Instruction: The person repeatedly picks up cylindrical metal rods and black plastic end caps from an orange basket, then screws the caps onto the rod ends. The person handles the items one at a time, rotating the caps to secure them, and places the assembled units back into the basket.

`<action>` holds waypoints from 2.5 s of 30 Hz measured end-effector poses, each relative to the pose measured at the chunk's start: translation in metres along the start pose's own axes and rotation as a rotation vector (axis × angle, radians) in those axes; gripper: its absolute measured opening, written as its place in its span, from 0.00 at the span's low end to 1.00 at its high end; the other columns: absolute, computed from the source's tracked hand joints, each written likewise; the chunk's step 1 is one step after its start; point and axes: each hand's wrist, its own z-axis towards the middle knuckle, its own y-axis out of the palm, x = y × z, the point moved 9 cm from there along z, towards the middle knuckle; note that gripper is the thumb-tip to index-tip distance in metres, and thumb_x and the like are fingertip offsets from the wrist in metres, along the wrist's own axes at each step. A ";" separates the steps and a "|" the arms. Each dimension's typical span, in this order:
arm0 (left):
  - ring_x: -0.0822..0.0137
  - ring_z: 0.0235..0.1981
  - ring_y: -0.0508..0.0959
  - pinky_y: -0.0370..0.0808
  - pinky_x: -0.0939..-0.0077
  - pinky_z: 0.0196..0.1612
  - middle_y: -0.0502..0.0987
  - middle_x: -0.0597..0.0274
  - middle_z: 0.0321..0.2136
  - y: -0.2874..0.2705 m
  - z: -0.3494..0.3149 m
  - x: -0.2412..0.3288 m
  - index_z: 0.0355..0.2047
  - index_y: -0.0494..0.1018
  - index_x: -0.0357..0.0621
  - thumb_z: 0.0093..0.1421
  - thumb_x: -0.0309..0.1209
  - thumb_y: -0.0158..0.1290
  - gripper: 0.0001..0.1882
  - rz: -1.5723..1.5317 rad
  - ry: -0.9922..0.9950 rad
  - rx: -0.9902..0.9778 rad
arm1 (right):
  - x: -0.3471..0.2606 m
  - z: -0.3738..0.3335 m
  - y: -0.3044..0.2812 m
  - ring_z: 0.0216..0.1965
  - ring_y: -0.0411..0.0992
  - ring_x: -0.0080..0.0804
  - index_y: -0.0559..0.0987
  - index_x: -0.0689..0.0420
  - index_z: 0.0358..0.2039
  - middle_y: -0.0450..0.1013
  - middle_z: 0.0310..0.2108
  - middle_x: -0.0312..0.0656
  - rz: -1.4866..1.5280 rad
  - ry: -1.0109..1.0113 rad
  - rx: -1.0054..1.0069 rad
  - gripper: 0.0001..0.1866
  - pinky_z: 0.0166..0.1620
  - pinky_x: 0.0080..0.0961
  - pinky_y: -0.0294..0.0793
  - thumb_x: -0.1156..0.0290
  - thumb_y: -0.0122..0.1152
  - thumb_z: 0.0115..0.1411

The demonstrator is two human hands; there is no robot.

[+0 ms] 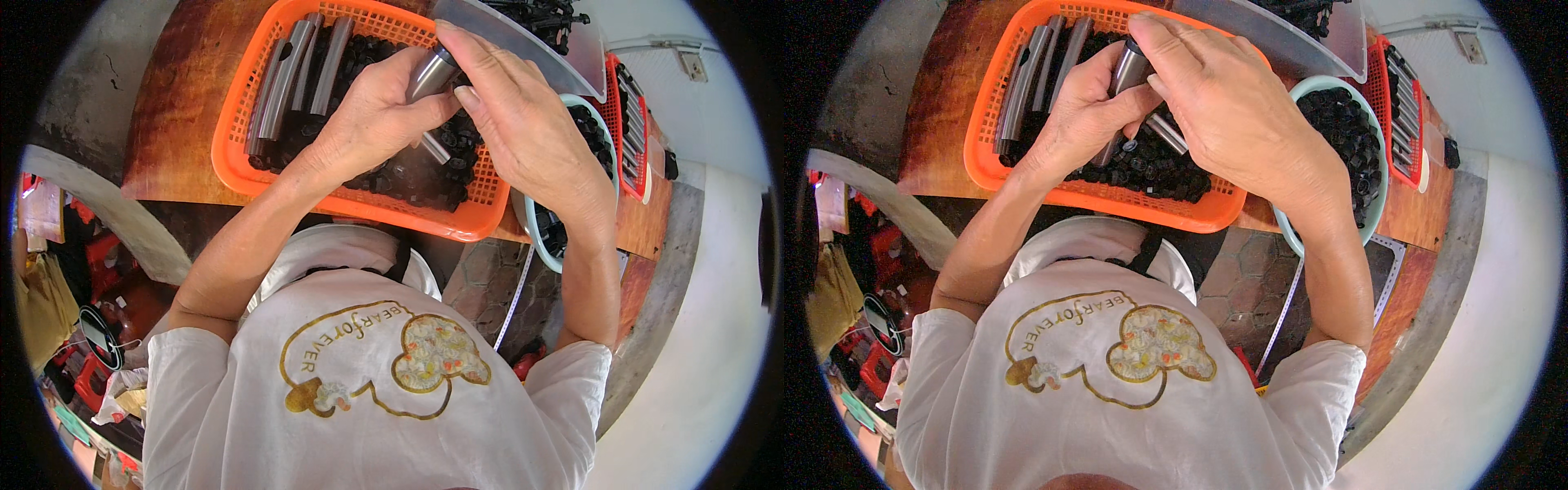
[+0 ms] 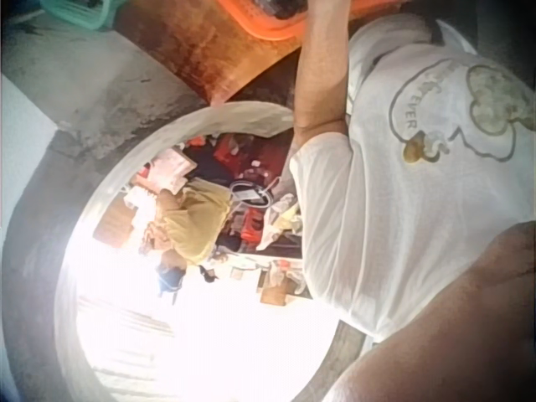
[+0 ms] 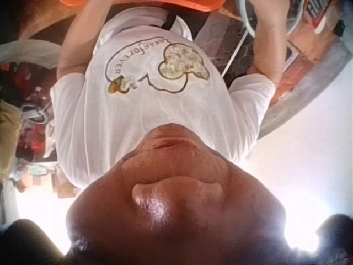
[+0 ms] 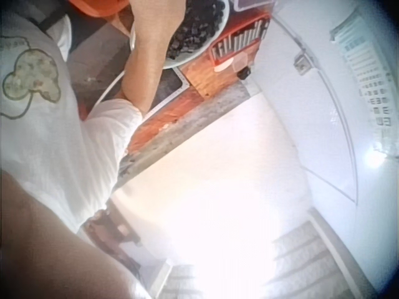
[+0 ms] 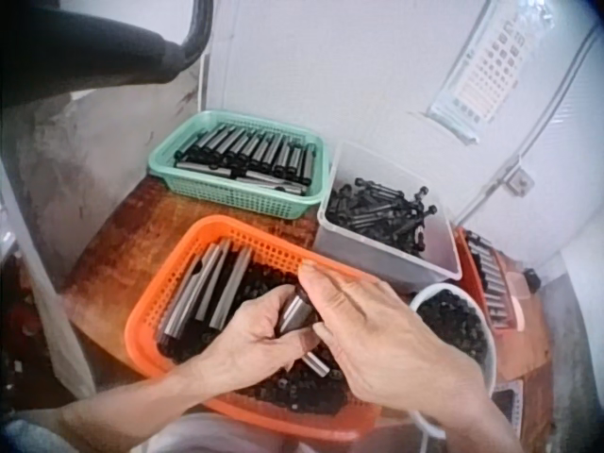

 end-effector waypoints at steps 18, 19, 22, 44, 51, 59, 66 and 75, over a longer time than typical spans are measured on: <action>0.43 0.33 0.82 0.76 0.56 0.36 0.80 0.40 0.30 -0.009 0.001 0.004 0.40 0.71 0.31 0.60 0.32 0.60 0.16 0.485 0.131 0.190 | -0.006 -0.005 0.009 0.54 0.74 0.48 0.64 0.62 0.68 0.75 0.54 0.54 -0.130 0.009 0.056 0.36 0.57 0.41 0.67 0.89 0.52 0.57; 0.39 0.34 0.81 0.76 0.54 0.36 0.80 0.38 0.30 -0.008 0.000 0.007 0.39 0.71 0.31 0.61 0.32 0.60 0.16 0.543 0.164 0.208 | -0.006 -0.005 0.010 0.52 0.74 0.48 0.64 0.63 0.68 0.75 0.52 0.53 -0.156 0.020 0.051 0.36 0.57 0.41 0.68 0.88 0.53 0.57; 0.35 0.36 0.80 0.76 0.49 0.37 0.80 0.36 0.31 -0.006 -0.002 0.015 0.39 0.70 0.31 0.61 0.32 0.60 0.16 0.646 0.247 0.250 | -0.008 -0.005 0.012 0.48 0.76 0.49 0.65 0.64 0.67 0.77 0.46 0.53 -0.202 0.054 0.040 0.35 0.55 0.39 0.68 0.87 0.54 0.56; 0.79 0.24 0.70 0.68 0.79 0.26 0.70 0.72 0.23 0.009 -0.002 0.005 0.40 0.73 0.39 0.64 0.33 0.61 0.12 0.367 0.149 -0.009 | 0.046 -0.006 -0.003 0.40 0.79 0.22 0.80 0.62 0.54 0.82 0.38 0.38 0.519 0.312 -0.167 0.15 0.45 0.20 0.79 0.71 0.61 0.69; 0.67 0.28 0.75 0.73 0.70 0.31 0.73 0.57 0.24 0.006 -0.001 0.007 0.40 0.73 0.35 0.61 0.31 0.61 0.14 0.494 0.210 0.059 | -0.008 0.000 -0.006 0.35 0.80 0.41 0.79 0.60 0.52 0.81 0.38 0.46 -0.286 -0.055 -0.085 0.17 0.39 0.34 0.79 0.70 0.65 0.65; 0.67 0.24 0.78 0.75 0.68 0.29 0.78 0.59 0.25 0.001 0.001 0.009 0.40 0.73 0.34 0.60 0.30 0.60 0.13 0.312 0.123 0.083 | -0.010 -0.007 -0.009 0.36 0.79 0.49 0.73 0.60 0.60 0.79 0.41 0.48 -0.376 0.038 -0.020 0.25 0.39 0.40 0.78 0.74 0.63 0.62; 0.79 0.24 0.71 0.69 0.79 0.25 0.72 0.72 0.25 0.009 -0.002 0.000 0.41 0.74 0.37 0.62 0.30 0.61 0.12 0.065 -0.090 -0.091 | -0.010 -0.013 -0.004 0.38 0.79 0.51 0.71 0.61 0.62 0.79 0.43 0.50 -0.364 -0.011 0.013 0.27 0.40 0.42 0.79 0.78 0.60 0.61; 0.60 0.27 0.81 0.78 0.65 0.34 0.80 0.53 0.28 0.005 0.002 0.004 0.42 0.75 0.34 0.59 0.30 0.61 0.14 0.469 0.188 0.040 | 0.002 -0.018 0.009 0.39 0.79 0.52 0.72 0.63 0.60 0.79 0.40 0.53 -0.289 0.098 -0.071 0.23 0.41 0.41 0.79 0.72 0.61 0.65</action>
